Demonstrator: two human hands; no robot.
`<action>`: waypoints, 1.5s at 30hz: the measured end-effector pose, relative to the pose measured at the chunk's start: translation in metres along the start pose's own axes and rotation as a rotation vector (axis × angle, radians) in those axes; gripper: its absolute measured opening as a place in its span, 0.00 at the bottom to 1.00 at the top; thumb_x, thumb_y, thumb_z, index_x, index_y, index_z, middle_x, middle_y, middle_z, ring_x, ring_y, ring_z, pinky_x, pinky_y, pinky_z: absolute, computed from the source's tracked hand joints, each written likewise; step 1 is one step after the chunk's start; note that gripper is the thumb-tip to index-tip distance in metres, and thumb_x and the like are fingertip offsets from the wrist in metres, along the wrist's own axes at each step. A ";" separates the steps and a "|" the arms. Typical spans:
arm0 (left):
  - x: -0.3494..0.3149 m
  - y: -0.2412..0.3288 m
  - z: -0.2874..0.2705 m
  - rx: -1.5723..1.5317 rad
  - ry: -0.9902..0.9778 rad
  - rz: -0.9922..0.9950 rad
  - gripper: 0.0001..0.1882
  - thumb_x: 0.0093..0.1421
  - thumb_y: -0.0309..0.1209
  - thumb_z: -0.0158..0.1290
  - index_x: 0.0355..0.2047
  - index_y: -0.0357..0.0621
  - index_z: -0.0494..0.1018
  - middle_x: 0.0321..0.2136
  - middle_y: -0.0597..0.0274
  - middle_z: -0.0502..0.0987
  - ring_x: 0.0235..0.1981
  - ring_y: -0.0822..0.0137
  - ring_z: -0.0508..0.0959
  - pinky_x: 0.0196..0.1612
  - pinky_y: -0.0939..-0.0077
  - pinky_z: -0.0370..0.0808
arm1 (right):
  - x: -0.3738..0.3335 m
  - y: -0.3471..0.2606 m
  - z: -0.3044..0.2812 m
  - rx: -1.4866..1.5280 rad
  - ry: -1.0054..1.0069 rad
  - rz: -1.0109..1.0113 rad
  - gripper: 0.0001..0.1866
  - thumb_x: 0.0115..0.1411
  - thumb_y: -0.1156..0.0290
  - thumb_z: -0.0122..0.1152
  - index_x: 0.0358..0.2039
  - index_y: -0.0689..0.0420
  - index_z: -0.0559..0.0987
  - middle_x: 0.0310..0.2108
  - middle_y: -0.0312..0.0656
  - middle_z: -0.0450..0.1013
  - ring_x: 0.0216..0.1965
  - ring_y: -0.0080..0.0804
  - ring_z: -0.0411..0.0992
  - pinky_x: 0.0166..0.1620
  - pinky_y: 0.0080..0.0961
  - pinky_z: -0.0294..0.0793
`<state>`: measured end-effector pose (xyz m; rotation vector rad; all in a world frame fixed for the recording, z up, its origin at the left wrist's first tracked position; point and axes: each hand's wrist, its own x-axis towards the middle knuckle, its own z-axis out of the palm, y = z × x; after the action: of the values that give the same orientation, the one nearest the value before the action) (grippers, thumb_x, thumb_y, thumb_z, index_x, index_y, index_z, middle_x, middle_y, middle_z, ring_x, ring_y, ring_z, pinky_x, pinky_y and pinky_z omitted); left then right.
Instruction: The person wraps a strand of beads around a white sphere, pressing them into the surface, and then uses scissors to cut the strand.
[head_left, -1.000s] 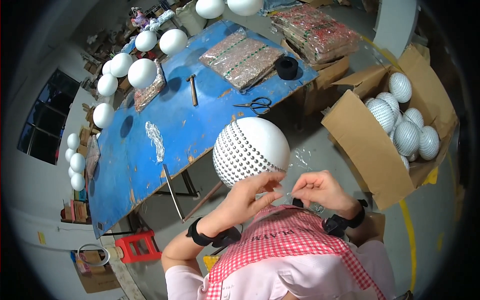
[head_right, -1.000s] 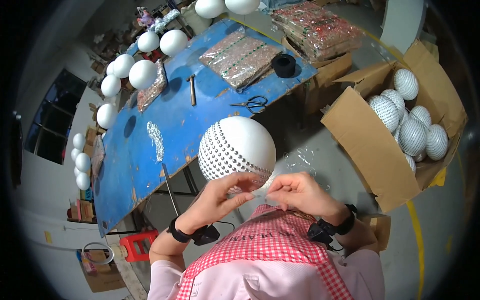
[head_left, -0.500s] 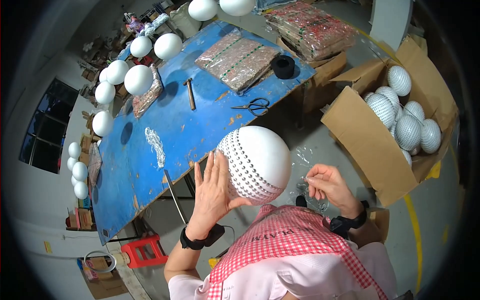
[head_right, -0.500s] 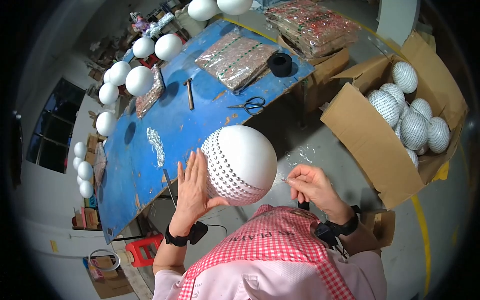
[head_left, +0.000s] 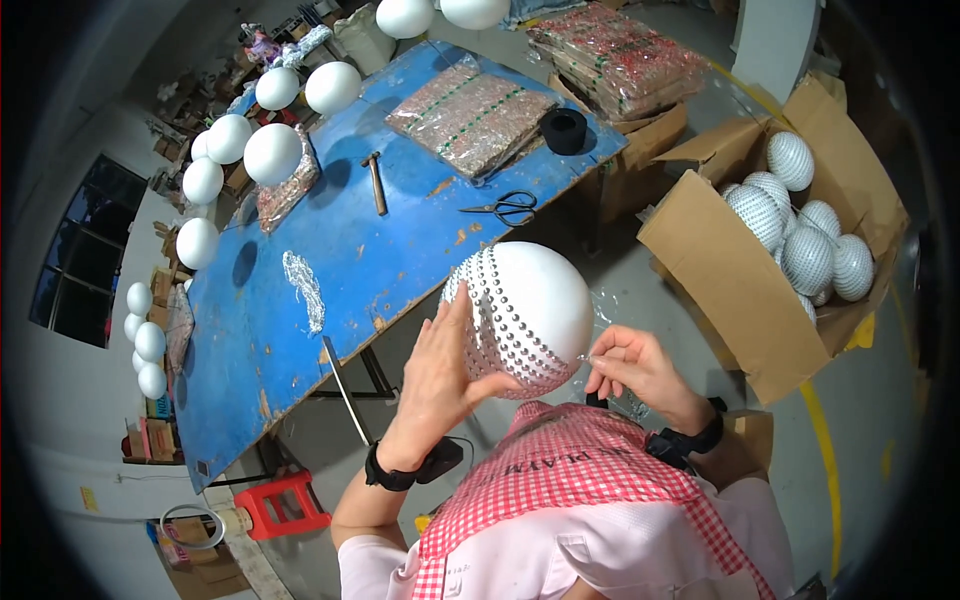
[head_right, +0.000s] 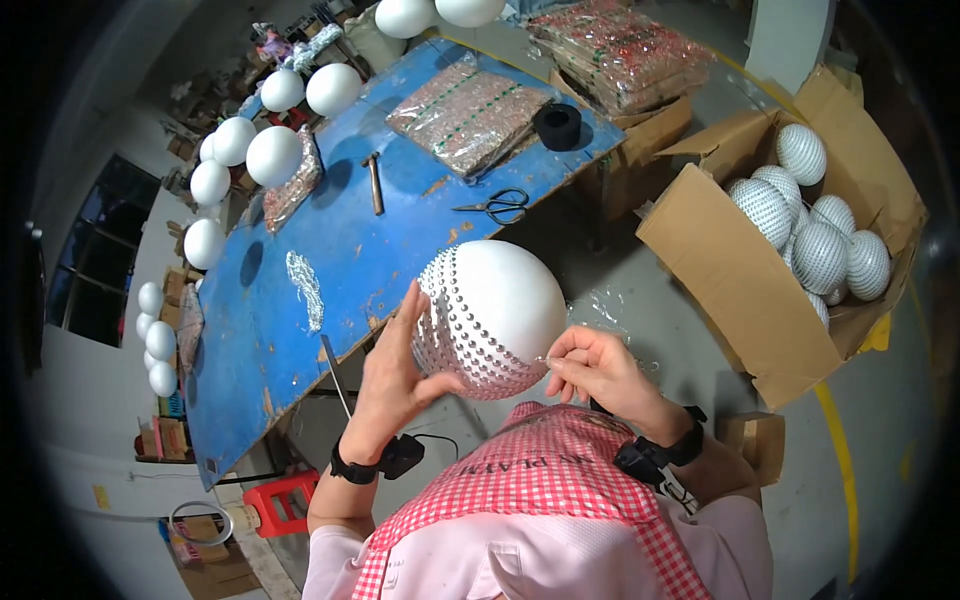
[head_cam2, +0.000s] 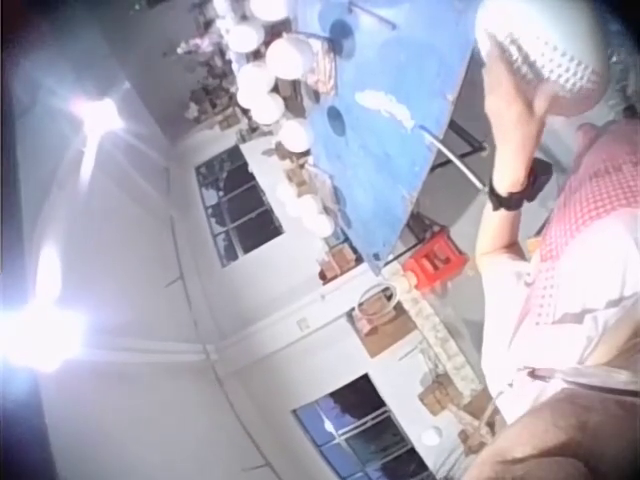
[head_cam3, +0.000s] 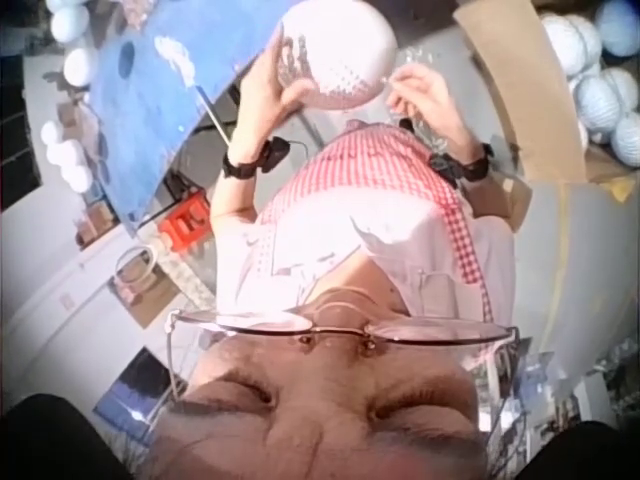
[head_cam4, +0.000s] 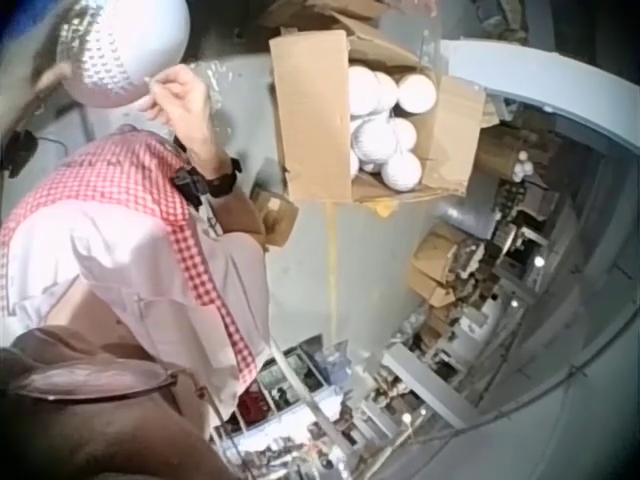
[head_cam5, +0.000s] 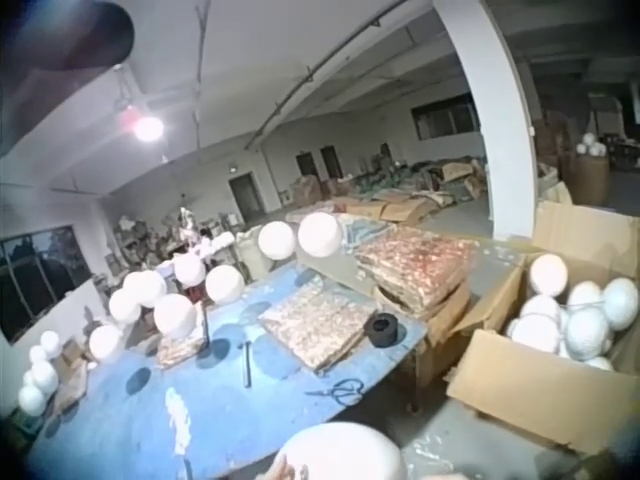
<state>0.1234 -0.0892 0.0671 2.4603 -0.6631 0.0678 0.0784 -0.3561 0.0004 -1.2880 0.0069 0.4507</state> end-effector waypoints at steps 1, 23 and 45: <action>-0.001 -0.002 0.004 0.108 -0.045 0.021 0.61 0.41 0.60 0.64 0.68 0.40 0.49 0.63 0.32 0.58 0.64 0.36 0.59 0.62 0.41 0.59 | 0.000 -0.001 0.005 -0.011 0.002 -0.006 0.05 0.65 0.73 0.53 0.38 0.61 0.73 0.26 0.41 0.78 0.22 0.17 0.72 0.25 0.12 0.67; -0.009 -0.011 0.007 0.124 0.001 0.137 0.39 0.57 0.38 0.61 0.67 0.53 0.57 0.67 0.34 0.48 0.68 0.36 0.50 0.66 0.48 0.55 | 0.012 0.012 0.069 -0.071 0.197 -0.200 0.06 0.64 0.73 0.54 0.33 0.62 0.73 0.23 0.39 0.78 0.19 0.14 0.69 0.21 0.13 0.64; -0.008 -0.006 0.010 0.094 -0.031 0.111 0.43 0.54 0.44 0.63 0.67 0.55 0.56 0.67 0.31 0.43 0.68 0.32 0.44 0.65 0.38 0.48 | 0.010 0.006 0.076 -0.147 0.277 -0.180 0.08 0.62 0.70 0.56 0.28 0.62 0.74 0.16 0.36 0.73 0.18 0.17 0.70 0.22 0.17 0.66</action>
<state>0.1182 -0.0875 0.0541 2.5166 -0.8267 0.1068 0.0668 -0.2808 0.0142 -1.4736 0.0910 0.1177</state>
